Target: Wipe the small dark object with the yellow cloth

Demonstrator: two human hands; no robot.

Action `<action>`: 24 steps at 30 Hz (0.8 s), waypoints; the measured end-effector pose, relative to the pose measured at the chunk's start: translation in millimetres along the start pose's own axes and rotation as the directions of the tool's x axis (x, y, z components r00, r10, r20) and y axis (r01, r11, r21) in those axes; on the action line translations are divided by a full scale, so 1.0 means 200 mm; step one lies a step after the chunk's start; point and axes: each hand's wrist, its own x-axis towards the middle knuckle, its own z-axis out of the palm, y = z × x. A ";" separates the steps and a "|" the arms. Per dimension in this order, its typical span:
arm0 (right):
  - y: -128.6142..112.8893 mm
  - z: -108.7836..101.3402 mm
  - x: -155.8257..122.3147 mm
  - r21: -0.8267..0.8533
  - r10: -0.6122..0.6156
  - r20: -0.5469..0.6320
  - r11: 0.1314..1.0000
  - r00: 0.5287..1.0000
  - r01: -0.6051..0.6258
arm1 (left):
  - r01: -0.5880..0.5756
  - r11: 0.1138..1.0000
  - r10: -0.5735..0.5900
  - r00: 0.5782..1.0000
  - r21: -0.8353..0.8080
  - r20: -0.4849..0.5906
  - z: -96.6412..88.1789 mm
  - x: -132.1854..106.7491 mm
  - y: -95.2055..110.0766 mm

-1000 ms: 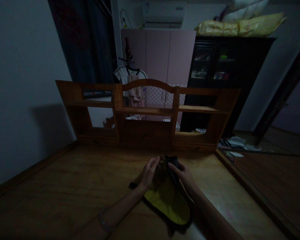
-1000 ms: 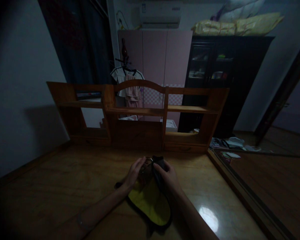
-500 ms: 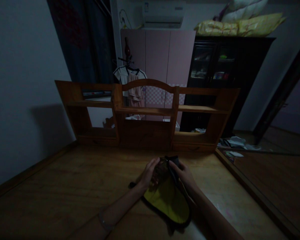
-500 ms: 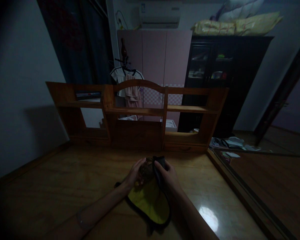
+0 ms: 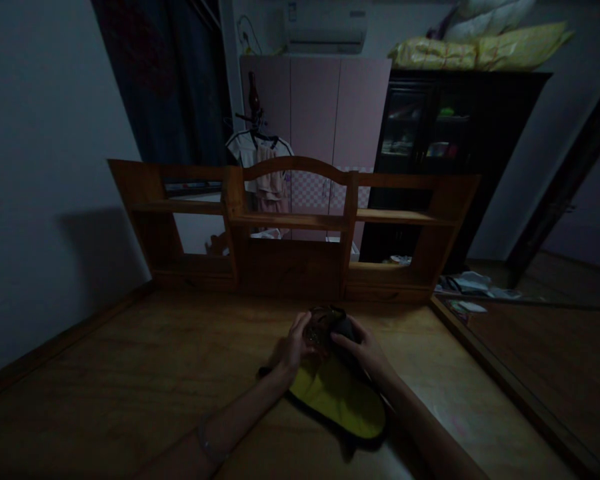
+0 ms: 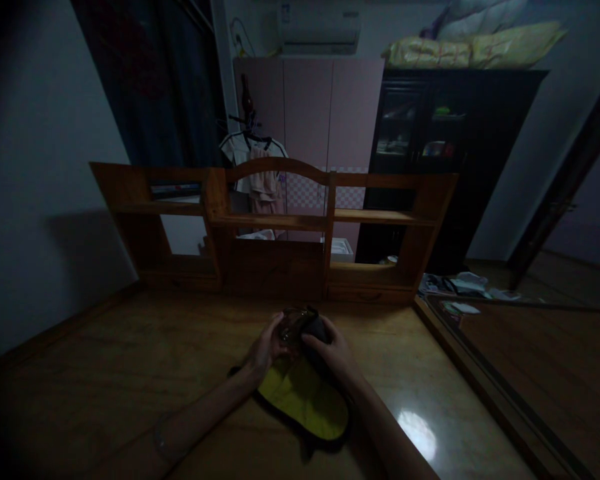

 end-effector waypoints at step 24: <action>0.01 -0.02 -0.05 -0.473 -0.335 -0.033 0.835 0.942 0.280 | -0.434 0.702 0.233 0.889 0.565 0.393 0.12 -0.19 0.06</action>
